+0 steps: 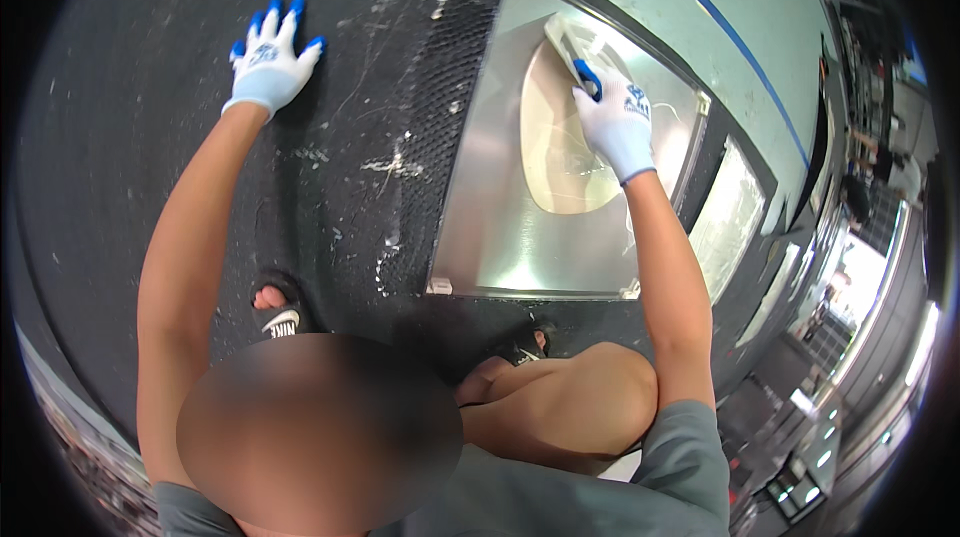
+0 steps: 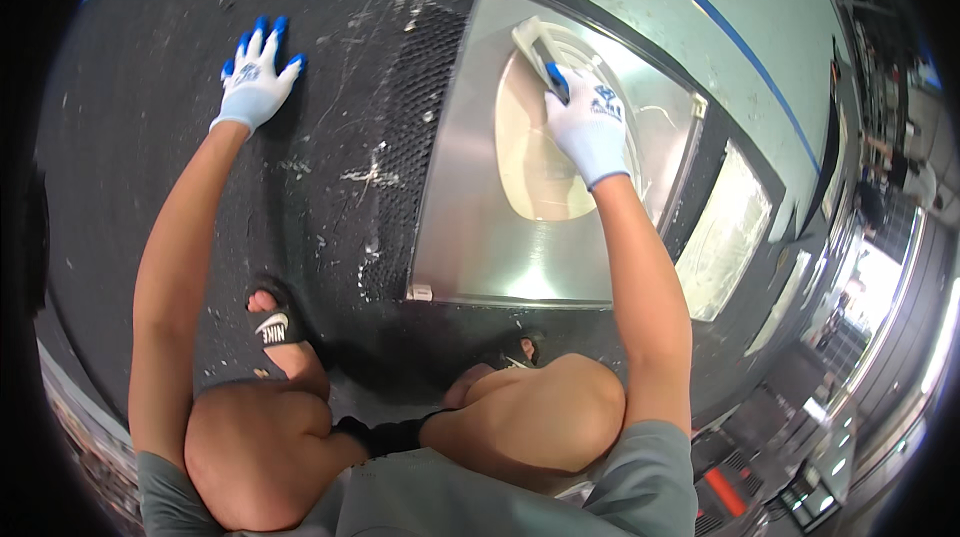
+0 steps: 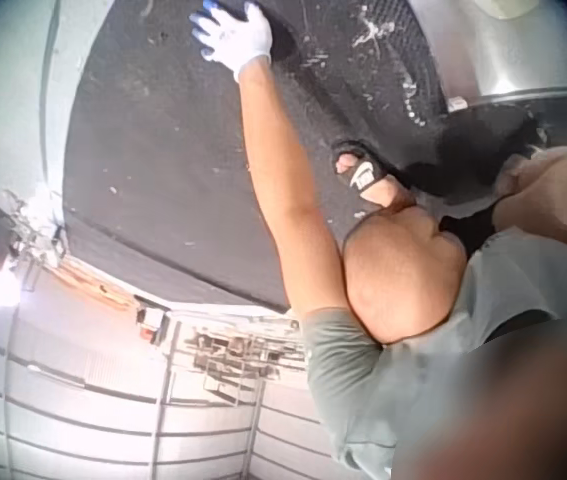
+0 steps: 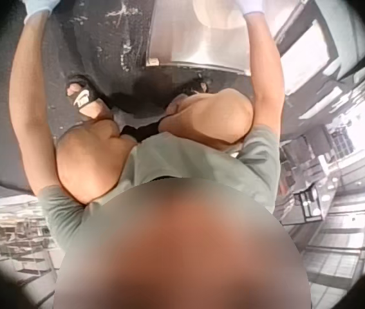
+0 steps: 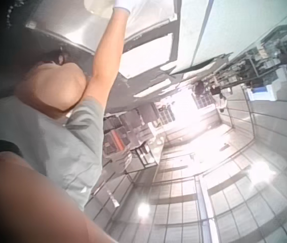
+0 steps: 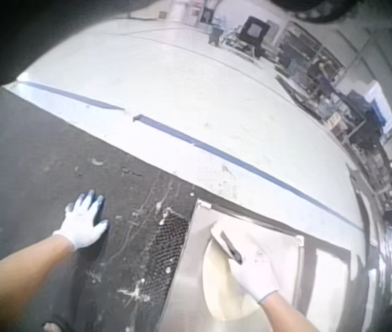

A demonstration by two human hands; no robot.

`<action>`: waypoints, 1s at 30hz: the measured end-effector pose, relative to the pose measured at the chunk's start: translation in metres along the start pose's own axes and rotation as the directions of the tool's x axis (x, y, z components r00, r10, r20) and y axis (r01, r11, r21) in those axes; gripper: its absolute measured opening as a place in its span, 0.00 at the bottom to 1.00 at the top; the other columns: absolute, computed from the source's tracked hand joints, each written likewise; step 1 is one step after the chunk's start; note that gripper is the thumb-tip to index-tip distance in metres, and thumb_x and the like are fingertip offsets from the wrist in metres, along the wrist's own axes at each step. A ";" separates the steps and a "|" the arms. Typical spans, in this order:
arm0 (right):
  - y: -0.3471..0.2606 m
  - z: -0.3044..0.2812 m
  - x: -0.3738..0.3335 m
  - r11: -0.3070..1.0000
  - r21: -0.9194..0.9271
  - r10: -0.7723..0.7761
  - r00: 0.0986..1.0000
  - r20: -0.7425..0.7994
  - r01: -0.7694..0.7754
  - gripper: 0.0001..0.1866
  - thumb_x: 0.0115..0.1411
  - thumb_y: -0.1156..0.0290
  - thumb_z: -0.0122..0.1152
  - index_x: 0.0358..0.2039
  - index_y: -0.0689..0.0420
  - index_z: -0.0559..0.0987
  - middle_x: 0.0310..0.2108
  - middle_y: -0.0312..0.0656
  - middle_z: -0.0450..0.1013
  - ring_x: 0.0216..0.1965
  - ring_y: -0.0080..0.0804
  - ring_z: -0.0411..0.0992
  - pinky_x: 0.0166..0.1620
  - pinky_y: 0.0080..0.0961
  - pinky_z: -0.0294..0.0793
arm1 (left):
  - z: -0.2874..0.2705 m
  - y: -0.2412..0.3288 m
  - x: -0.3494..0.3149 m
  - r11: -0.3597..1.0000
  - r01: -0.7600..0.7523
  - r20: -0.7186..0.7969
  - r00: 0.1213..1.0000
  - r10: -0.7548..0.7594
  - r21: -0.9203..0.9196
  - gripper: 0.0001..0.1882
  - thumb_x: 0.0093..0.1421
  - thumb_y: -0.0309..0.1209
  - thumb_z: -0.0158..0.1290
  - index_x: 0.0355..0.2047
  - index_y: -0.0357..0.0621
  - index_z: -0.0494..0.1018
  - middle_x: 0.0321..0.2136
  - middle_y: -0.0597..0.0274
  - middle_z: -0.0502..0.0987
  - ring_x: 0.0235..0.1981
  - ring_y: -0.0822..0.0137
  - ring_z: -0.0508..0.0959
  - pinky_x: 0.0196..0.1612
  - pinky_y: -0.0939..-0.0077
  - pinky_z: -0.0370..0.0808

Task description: The person squats on the floor and uses a trowel to spread a thick white paste onto several rectangular panels laid out on the ground. The person repeatedly scoops paste from a metal sheet and smooths it over the panel surfaces.

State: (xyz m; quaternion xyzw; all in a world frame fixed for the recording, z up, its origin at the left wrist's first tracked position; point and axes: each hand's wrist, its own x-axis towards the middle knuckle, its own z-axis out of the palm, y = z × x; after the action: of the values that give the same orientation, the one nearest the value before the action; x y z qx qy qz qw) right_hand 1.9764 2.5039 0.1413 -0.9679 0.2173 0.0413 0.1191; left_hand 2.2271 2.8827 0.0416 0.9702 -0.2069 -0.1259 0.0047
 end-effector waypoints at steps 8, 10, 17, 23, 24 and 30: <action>-0.013 0.018 -0.098 0.895 -0.058 -0.436 0.895 0.095 0.442 0.17 0.62 0.74 0.61 0.51 0.49 0.84 0.50 0.39 0.82 0.51 0.44 0.78 0.55 0.42 0.74 | 0.028 -0.017 0.007 0.990 -0.057 -0.139 0.987 0.075 0.129 0.40 0.71 0.62 0.45 0.79 0.73 0.49 0.81 0.62 0.46 0.80 0.49 0.50 0.77 0.34 0.48; -0.015 0.022 -0.134 0.891 -0.070 -0.437 0.890 0.127 0.448 0.17 0.61 0.74 0.60 0.50 0.48 0.83 0.51 0.35 0.81 0.51 0.40 0.77 0.55 0.41 0.73 | 0.024 -0.020 0.010 0.984 -0.073 -0.132 0.987 0.095 0.163 0.41 0.71 0.63 0.45 0.80 0.73 0.49 0.81 0.62 0.46 0.80 0.49 0.49 0.77 0.36 0.48; -0.021 0.010 -0.238 0.871 -0.012 -0.475 0.850 0.228 0.491 0.22 0.56 0.73 0.61 0.53 0.47 0.82 0.52 0.32 0.78 0.51 0.38 0.75 0.57 0.40 0.72 | -0.038 -0.023 -0.002 0.850 -0.279 0.367 0.924 0.110 0.447 0.42 0.72 0.61 0.44 0.80 0.64 0.48 0.80 0.56 0.47 0.75 0.48 0.61 0.76 0.54 0.62; -0.026 -0.005 -0.257 0.983 0.083 -0.179 0.966 0.186 0.166 0.19 0.60 0.74 0.62 0.52 0.54 0.82 0.43 0.42 0.80 0.42 0.46 0.77 0.46 0.41 0.77 | 0.029 0.000 -0.032 0.973 0.044 0.065 0.996 -0.060 0.226 0.47 0.70 0.69 0.39 0.80 0.63 0.46 0.81 0.51 0.44 0.78 0.34 0.48 0.77 0.37 0.50; -0.027 -0.004 -0.254 0.979 0.201 -0.055 0.995 0.081 0.037 0.16 0.62 0.74 0.62 0.50 0.55 0.83 0.39 0.46 0.81 0.39 0.49 0.78 0.44 0.41 0.78 | 0.043 0.001 -0.034 0.980 0.069 -0.057 0.997 -0.060 0.185 0.48 0.68 0.72 0.38 0.80 0.62 0.46 0.81 0.50 0.44 0.79 0.33 0.45 0.77 0.33 0.46; -0.038 0.018 -0.227 0.852 0.399 0.231 0.928 0.292 -0.338 0.12 0.66 0.63 0.62 0.44 0.55 0.85 0.32 0.50 0.80 0.33 0.53 0.79 0.38 0.41 0.78 | 0.083 0.005 -0.050 0.999 0.008 -0.446 0.895 0.016 0.051 0.45 0.70 0.69 0.36 0.79 0.60 0.53 0.79 0.48 0.51 0.77 0.36 0.52 0.76 0.32 0.45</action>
State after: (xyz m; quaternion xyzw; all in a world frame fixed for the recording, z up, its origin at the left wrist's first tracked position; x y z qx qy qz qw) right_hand 1.7875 2.6345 0.1615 -0.8603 0.3469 0.1215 0.3532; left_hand 2.1606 2.9018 -0.0260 0.9726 -0.2055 0.1055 0.0274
